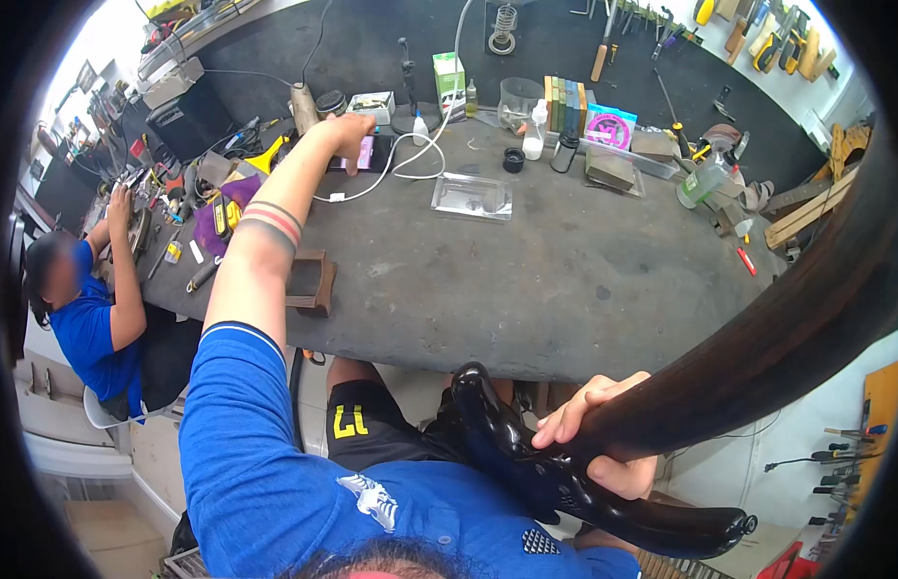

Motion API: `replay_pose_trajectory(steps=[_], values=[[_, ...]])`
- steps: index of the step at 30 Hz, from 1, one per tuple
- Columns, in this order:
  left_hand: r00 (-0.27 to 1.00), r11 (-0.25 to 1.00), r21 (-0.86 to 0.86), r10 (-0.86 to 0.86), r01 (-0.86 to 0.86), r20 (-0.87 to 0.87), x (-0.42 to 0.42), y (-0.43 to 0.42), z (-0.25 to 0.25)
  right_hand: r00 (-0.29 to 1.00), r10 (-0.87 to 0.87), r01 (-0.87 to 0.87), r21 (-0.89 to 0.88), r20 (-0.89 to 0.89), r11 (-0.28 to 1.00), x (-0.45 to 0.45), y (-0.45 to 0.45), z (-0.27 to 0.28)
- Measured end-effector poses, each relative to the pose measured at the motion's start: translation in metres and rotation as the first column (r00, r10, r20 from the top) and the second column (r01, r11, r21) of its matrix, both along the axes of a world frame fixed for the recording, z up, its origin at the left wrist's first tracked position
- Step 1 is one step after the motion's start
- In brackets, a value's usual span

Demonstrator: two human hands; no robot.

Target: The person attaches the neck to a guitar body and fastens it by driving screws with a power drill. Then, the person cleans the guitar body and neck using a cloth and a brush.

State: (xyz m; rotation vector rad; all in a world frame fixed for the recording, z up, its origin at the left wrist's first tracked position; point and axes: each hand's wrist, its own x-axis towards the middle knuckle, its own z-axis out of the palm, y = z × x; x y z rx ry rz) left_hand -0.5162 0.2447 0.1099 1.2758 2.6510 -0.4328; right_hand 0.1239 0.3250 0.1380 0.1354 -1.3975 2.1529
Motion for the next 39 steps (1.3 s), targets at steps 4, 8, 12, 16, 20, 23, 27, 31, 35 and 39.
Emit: replay_pose_trajectory(steps=[4, 8, 12, 16, 20, 23, 27, 31, 35, 39], values=[[0.908, 0.91, 0.218, -0.276, 0.352, -0.314, -0.013, -0.025, -0.021, 1.0, 0.024, -0.025, -0.011, -0.019, 1.0, 0.003, 0.007, 0.0], [0.924, 0.895, 0.345, -0.159, 0.284, -0.348, 0.016, -0.04, -0.039, 1.0, 0.012, -0.013, -0.032, -0.027, 0.999, 0.006, 0.007, -0.001], [0.952, 0.908, 0.329, -0.184, 0.26, -0.245, 0.021, -0.051, -0.05, 1.0, 0.011, -0.011, -0.027, -0.029, 1.0, 0.009, 0.01, -0.003], [0.963, 0.949, 0.21, -0.197, 0.234, -0.185, 0.03, -0.061, -0.053, 1.0, -0.001, 0.001, -0.024, -0.031, 1.0, 0.01, 0.009, -0.004], [0.965, 0.935, 0.28, -0.163, 0.217, -0.204, 0.03, -0.057, -0.067, 0.999, -0.025, 0.024, -0.034, -0.026, 0.999, 0.012, 0.007, -0.007], [0.98, 0.939, 0.306, -0.107, 0.156, -0.169, 0.041, -0.042, -0.063, 0.999, -0.004, 0.003, -0.021, -0.051, 1.0, 0.012, 0.011, -0.009], [0.973, 0.913, 0.366, -0.107, 0.178, -0.205, 0.034, -0.027, -0.076, 0.998, -0.016, 0.015, -0.023, -0.054, 1.0, 0.012, 0.009, -0.007], [0.968, 0.881, 0.405, -0.202, 0.245, -0.146, 0.038, -0.02, -0.067, 0.998, 0.003, -0.004, -0.016, -0.059, 1.0, 0.011, 0.008, -0.007], [0.953, 0.853, 0.432, -0.295, 0.294, -0.066, 0.043, 0.005, -0.076, 0.999, 0.0, -0.001, -0.026, -0.038, 1.0, 0.009, 0.003, -0.004], [0.988, 0.854, 0.508, -0.15, 0.113, 0.033, 0.041, -0.007, -0.058, 1.0, -0.007, 0.005, -0.043, -0.03, 0.999, 0.01, 0.001, -0.002]])
